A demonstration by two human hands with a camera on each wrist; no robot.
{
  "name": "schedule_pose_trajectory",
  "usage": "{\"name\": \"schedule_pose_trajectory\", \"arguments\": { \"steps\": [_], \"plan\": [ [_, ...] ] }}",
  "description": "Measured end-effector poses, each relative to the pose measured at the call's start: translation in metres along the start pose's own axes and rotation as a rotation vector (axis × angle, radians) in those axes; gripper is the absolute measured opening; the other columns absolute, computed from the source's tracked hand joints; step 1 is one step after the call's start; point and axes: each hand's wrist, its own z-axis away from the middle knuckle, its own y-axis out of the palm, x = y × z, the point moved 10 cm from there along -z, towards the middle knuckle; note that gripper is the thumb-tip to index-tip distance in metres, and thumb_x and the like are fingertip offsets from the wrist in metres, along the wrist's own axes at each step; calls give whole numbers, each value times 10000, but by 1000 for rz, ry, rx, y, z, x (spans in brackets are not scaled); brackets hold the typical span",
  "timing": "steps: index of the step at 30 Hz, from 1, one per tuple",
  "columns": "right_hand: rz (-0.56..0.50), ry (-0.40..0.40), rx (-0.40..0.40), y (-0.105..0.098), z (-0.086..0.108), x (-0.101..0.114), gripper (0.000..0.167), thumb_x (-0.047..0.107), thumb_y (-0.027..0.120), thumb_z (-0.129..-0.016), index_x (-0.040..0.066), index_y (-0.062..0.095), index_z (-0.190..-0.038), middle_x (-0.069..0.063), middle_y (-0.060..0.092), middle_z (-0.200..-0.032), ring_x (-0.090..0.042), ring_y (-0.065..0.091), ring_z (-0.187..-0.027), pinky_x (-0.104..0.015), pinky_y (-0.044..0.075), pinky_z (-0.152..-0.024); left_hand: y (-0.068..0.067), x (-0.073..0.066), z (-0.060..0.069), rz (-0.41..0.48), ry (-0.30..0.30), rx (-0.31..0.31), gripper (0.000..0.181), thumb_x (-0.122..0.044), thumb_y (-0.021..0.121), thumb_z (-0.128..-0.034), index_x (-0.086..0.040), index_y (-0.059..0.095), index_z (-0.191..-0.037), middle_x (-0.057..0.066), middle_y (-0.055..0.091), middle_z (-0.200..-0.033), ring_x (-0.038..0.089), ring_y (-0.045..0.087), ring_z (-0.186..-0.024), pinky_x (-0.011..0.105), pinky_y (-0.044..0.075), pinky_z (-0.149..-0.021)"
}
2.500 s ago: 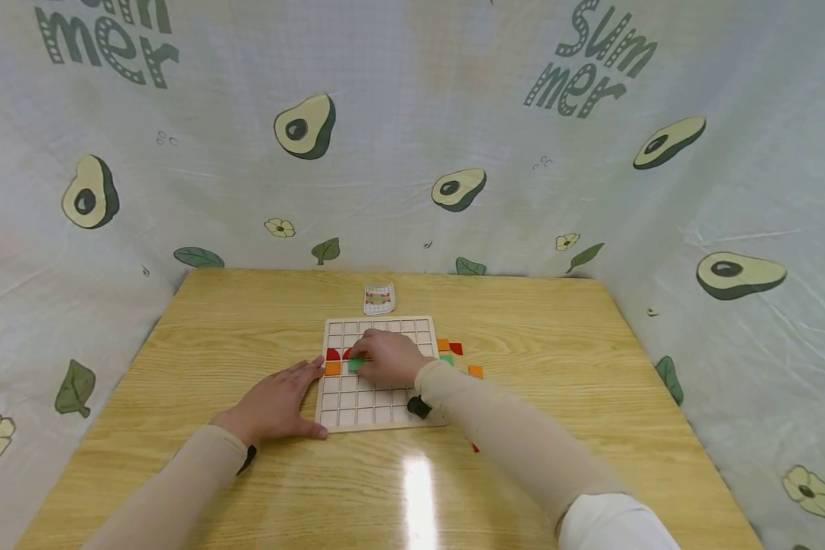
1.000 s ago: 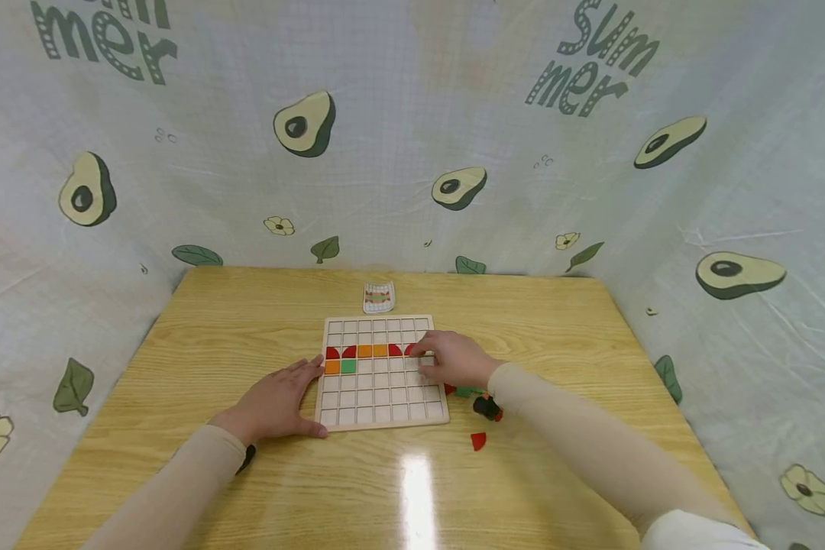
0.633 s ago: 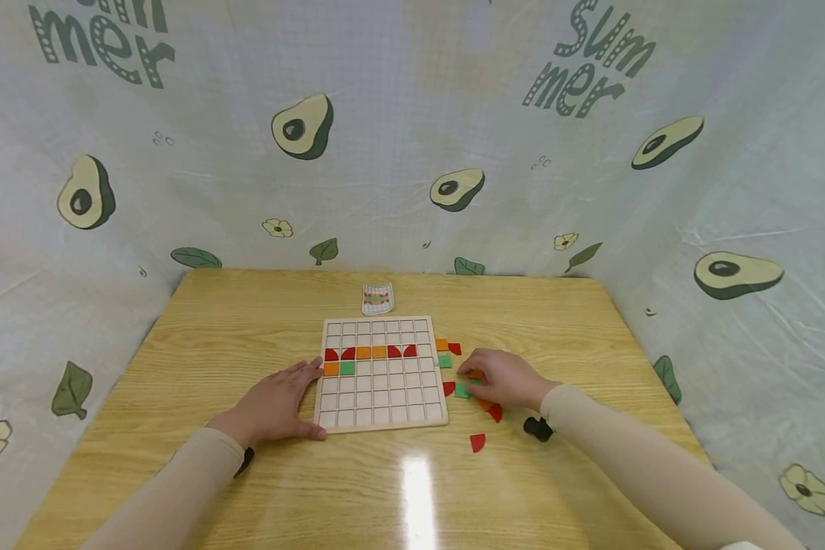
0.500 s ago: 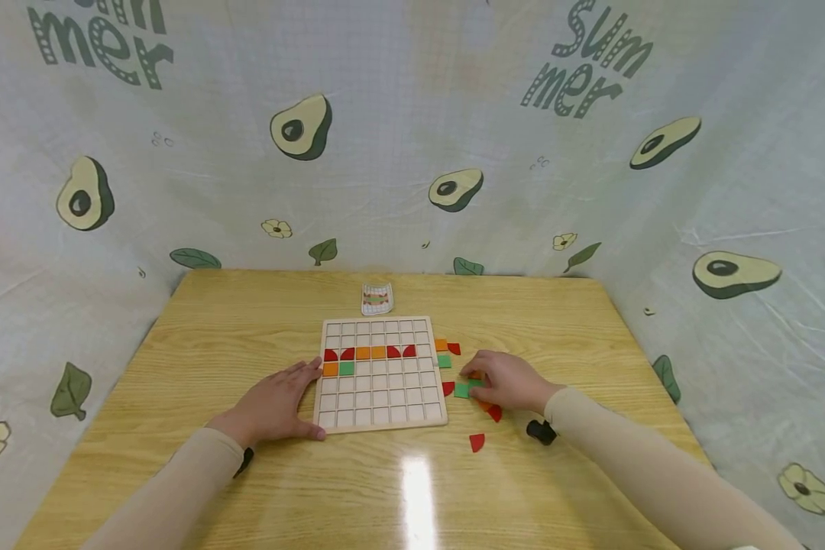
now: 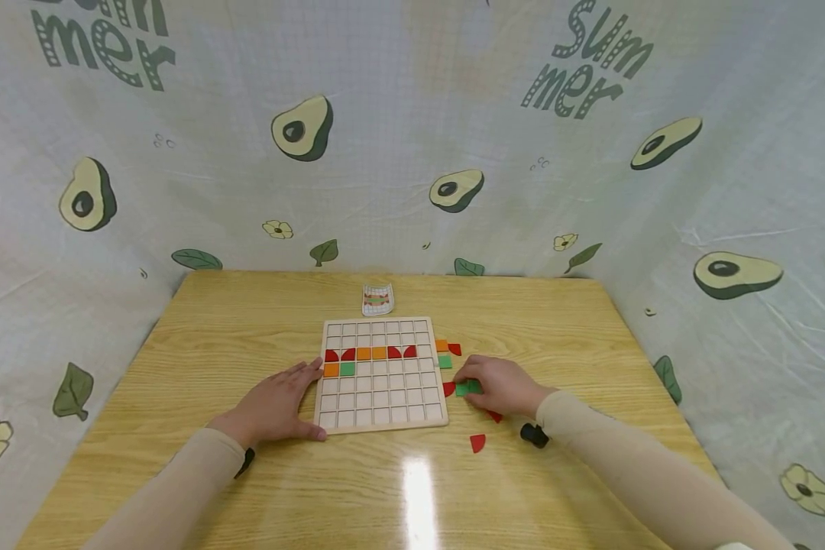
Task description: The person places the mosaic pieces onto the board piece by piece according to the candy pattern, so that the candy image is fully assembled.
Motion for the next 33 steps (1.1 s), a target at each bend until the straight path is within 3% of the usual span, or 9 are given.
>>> {"name": "schedule_pose_trajectory", "arguments": {
  "steps": [11,33],
  "plan": [
    [3,34,-65,-2,-1,-8,258,299,764,-872,226,736,-1119,124,613,-1070,-31,585,-900,-298,534,-803,-7,-7,3,7,-6,8,1127,-716,762,-694,3,420,-1493,160,317,-1587,420,312,-1422,612,290,-1098],
    [-56,52,-96,-13,-11,-15,227,215,783,-851,174,735,-1069,94,627,-1023,-95,578,-845,-311,530,-791,-7,-7,3,-18,-7,24,1124,-724,747,-704,0,414,-1497,150,311,-1592,405,311,-1427,589,292,-1108]
  ]
}}
